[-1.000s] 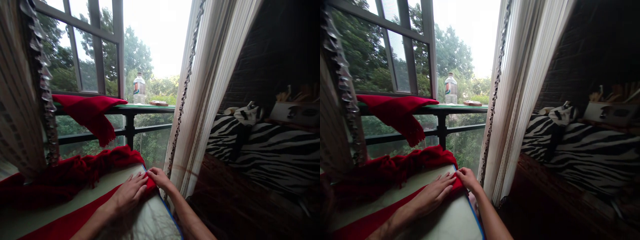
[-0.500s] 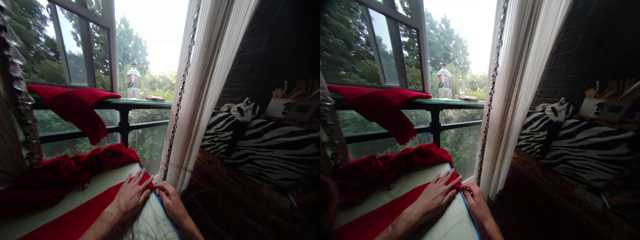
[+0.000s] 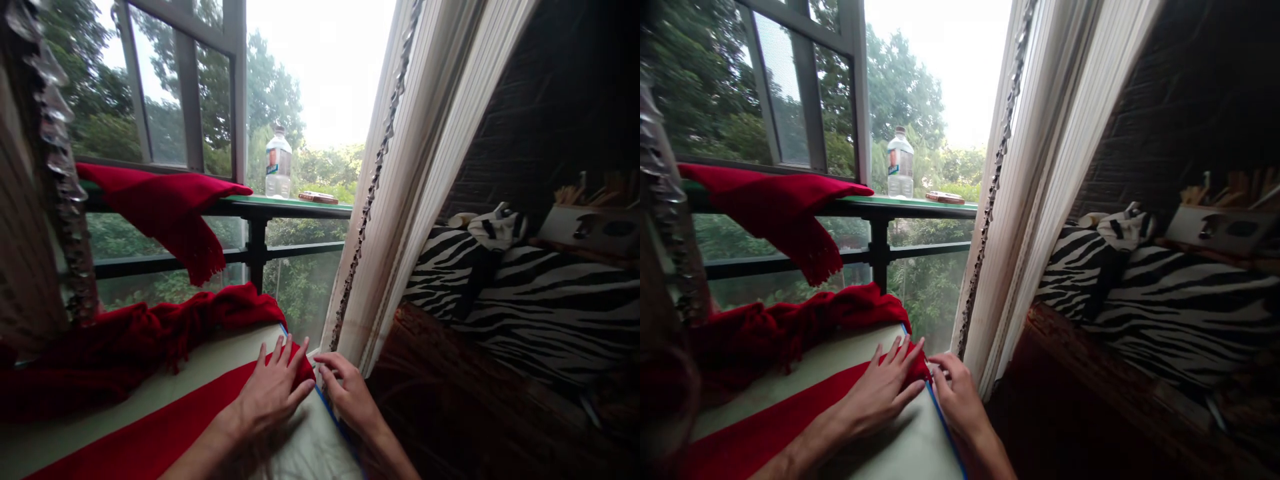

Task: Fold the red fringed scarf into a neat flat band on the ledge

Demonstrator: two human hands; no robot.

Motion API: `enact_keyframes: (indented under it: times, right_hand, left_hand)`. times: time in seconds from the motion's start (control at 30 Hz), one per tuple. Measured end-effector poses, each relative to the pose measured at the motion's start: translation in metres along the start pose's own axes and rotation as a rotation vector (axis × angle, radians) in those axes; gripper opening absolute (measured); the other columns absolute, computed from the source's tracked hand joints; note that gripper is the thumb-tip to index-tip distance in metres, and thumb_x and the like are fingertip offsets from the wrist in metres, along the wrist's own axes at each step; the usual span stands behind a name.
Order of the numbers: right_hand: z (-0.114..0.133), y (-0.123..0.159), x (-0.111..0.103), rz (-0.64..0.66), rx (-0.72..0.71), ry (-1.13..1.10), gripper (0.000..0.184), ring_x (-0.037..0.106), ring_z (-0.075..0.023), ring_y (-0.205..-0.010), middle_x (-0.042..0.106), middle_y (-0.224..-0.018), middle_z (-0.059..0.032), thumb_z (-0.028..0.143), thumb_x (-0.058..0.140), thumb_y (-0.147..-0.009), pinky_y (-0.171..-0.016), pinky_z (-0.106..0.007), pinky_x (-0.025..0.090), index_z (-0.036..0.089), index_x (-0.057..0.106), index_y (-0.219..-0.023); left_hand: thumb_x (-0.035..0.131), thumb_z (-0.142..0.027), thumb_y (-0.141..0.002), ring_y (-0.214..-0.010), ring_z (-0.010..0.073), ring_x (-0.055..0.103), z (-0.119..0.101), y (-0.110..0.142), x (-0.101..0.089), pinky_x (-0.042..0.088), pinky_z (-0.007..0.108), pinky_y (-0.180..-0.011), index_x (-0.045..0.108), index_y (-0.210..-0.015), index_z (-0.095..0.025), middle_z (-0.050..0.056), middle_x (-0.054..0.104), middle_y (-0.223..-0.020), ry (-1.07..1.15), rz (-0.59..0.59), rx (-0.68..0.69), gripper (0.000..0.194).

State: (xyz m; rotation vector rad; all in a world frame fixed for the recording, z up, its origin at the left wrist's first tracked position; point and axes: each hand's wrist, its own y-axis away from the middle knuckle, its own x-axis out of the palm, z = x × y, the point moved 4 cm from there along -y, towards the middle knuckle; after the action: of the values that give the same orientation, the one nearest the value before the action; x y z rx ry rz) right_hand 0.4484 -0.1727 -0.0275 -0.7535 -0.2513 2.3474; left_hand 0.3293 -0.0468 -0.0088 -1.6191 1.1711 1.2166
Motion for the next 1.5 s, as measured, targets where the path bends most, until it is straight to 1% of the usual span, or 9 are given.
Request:
enact_keyframes:
  times: [0.27, 0.47, 0.67, 0.77, 0.87, 0.97, 1.13, 1.27, 1.5]
  right_hand:
    - [0.054, -0.057, 0.022, 0.181, -0.198, 0.214, 0.045, 0.049, -0.0262, -0.142, 0.057, -0.151, -0.0095, 0.044, 0.040, -0.103, -0.122, -0.047, 0.034, 0.026, 0.061, -0.137]
    - [0.052, -0.061, 0.079, 0.499, -0.325, 0.338, 0.051, 0.033, -0.0246, -0.152, 0.044, -0.161, -0.0021, 0.046, 0.044, -0.102, -0.128, -0.051, 0.018, 0.033, 0.045, -0.151]
    - [0.029, -0.056, 0.088, 0.528, -0.292, 0.435, 0.056, 0.025, -0.0246, -0.155, 0.037, -0.165, -0.0064, 0.046, 0.035, -0.104, -0.129, -0.053, 0.010, 0.027, 0.035, -0.157]
    - [0.029, -0.055, 0.089, 0.548, -0.280, 0.476, 0.057, 0.026, -0.0242, -0.155, 0.037, -0.165, -0.0079, 0.047, 0.032, -0.105, -0.129, -0.052, 0.008, 0.024, 0.035, -0.157]
    - [0.032, -0.054, 0.089, 0.578, -0.277, 0.516, 0.057, 0.024, -0.0240, -0.156, 0.034, -0.166, -0.0076, 0.046, 0.030, -0.105, -0.129, -0.052, 0.008, 0.025, 0.033, -0.158]
    - [0.037, -0.055, 0.088, 0.609, -0.274, 0.548, 0.057, 0.023, -0.0258, -0.156, 0.032, -0.166, -0.0069, 0.048, 0.031, -0.105, -0.129, -0.055, 0.005, 0.026, 0.035, -0.157]
    - [0.057, -0.067, 0.089, 0.597, -0.267, 0.566, 0.061, 0.022, -0.0289, -0.156, 0.032, -0.166, -0.0105, 0.057, 0.035, -0.103, -0.127, -0.057, 0.000, 0.025, 0.040, -0.155]
    - [0.068, -0.072, 0.106, 0.545, -0.269, 0.543, 0.061, 0.017, -0.0243, -0.157, 0.024, -0.169, -0.0074, 0.057, 0.026, -0.105, -0.128, -0.054, 0.006, 0.028, 0.033, -0.158]
    - [0.043, -0.062, 0.129, 0.498, -0.228, 0.544, 0.051, 0.038, -0.0249, -0.150, 0.051, -0.157, -0.0071, 0.048, 0.029, -0.105, -0.124, -0.050, 0.025, 0.031, 0.058, -0.143]
  left_hand:
    - [0.043, -0.057, -0.102, -0.155, 0.0345, 0.017, 0.044, 0.036, -0.038, 0.017, 0.061, -0.124, 0.034, -0.160, -0.019, 0.014, 0.025, -0.166, -0.046, -0.110, -0.035, 0.070]
    - [0.046, -0.062, -0.100, -0.152, 0.0352, 0.028, 0.055, 0.061, -0.011, 0.022, 0.059, -0.124, 0.042, -0.156, -0.015, 0.017, 0.031, -0.163, -0.027, -0.089, -0.033, 0.073]
    - [0.054, -0.062, -0.095, -0.153, 0.0330, 0.026, 0.048, 0.063, 0.000, 0.016, 0.055, -0.126, 0.035, -0.158, -0.008, 0.020, 0.027, -0.165, 0.027, -0.075, -0.064, 0.085]
    - [0.063, -0.064, -0.087, -0.155, 0.0345, 0.021, 0.050, 0.063, -0.010, 0.014, 0.054, -0.127, 0.032, -0.158, -0.007, 0.020, 0.023, -0.166, 0.145, -0.046, -0.073, 0.096]
    - [0.046, -0.063, -0.097, -0.152, 0.0270, 0.033, 0.067, 0.073, -0.028, 0.027, 0.041, -0.125, 0.032, -0.160, -0.015, 0.012, 0.031, -0.165, 0.305, -0.036, -0.072, 0.081]
    - [0.037, -0.054, -0.102, -0.140, 0.0228, 0.051, 0.099, 0.100, -0.047, 0.040, 0.032, -0.116, 0.047, -0.152, -0.019, 0.008, 0.052, -0.155, 0.311, -0.087, -0.127, 0.062]
    - [0.046, -0.045, -0.096, -0.120, 0.0281, 0.064, 0.138, 0.159, -0.060, 0.047, 0.038, -0.107, 0.068, -0.130, -0.016, 0.012, 0.070, -0.130, 0.205, -0.176, -0.263, 0.050]
    - [0.048, -0.039, -0.095, -0.111, 0.0268, 0.064, 0.140, 0.181, -0.059, 0.048, 0.037, -0.100, 0.074, -0.121, -0.020, 0.010, 0.071, -0.119, 0.150, -0.249, -0.327, 0.041]
    - [0.054, -0.039, -0.092, -0.100, 0.0241, 0.066, 0.138, 0.177, -0.054, 0.049, 0.031, -0.087, 0.081, -0.104, -0.026, 0.006, 0.069, -0.106, 0.219, -0.293, -0.340, 0.032]
